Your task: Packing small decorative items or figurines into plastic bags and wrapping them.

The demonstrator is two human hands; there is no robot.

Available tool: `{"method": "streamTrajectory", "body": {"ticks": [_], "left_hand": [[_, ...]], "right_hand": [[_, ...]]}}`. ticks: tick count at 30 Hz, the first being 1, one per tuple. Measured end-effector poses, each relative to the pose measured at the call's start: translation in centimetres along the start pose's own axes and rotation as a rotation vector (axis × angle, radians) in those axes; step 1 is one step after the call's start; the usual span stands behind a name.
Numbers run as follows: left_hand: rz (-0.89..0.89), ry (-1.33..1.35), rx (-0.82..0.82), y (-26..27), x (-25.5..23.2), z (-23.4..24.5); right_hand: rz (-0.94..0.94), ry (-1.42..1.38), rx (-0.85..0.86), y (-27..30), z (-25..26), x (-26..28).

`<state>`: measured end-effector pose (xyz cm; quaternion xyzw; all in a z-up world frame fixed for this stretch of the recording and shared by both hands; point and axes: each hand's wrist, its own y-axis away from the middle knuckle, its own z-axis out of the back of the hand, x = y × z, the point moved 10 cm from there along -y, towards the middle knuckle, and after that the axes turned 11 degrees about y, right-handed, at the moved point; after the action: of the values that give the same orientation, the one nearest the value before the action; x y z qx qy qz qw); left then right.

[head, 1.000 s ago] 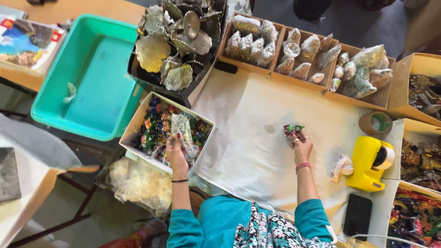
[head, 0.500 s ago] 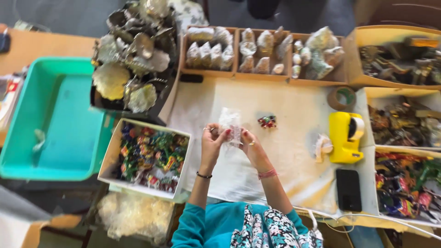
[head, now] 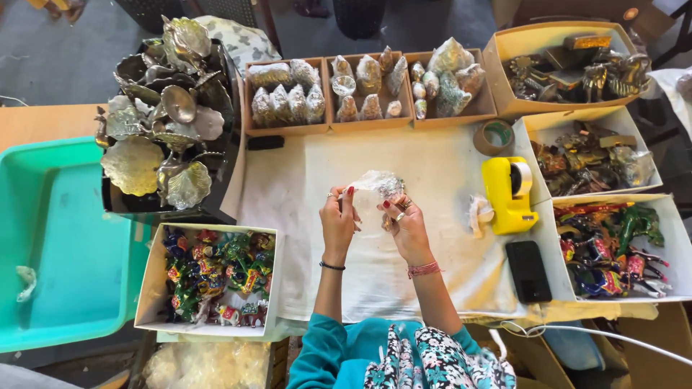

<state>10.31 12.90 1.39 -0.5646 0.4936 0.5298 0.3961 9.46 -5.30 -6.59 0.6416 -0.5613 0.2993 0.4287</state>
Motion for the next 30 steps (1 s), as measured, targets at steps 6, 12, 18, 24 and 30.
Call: {"method": "streamTrajectory", "body": {"ticks": [6,12,18,24,30], "left_hand": [[0.067,0.334,0.144,-2.2,13.5,-0.8],[0.291,0.366,0.216,-0.6,7.0,-1.8],[0.242,0.345,0.282,-1.8,14.6,-2.9],[0.166,0.425,0.096,-1.1,11.9,-1.9],[0.052,0.128,0.003,-0.2,9.2,-1.7]], "right_hand": [[-0.113,-0.128,-0.141,1.1,1.0,-1.7],[0.068,0.048,-0.165,0.7,3.3,-0.8],[0.078,0.222,-0.181,1.0,2.7,-0.7],[0.085,0.182,-0.277,1.5,3.3,-1.3],[0.039,0.154,-0.367,1.7,4.3,-2.2]]}}
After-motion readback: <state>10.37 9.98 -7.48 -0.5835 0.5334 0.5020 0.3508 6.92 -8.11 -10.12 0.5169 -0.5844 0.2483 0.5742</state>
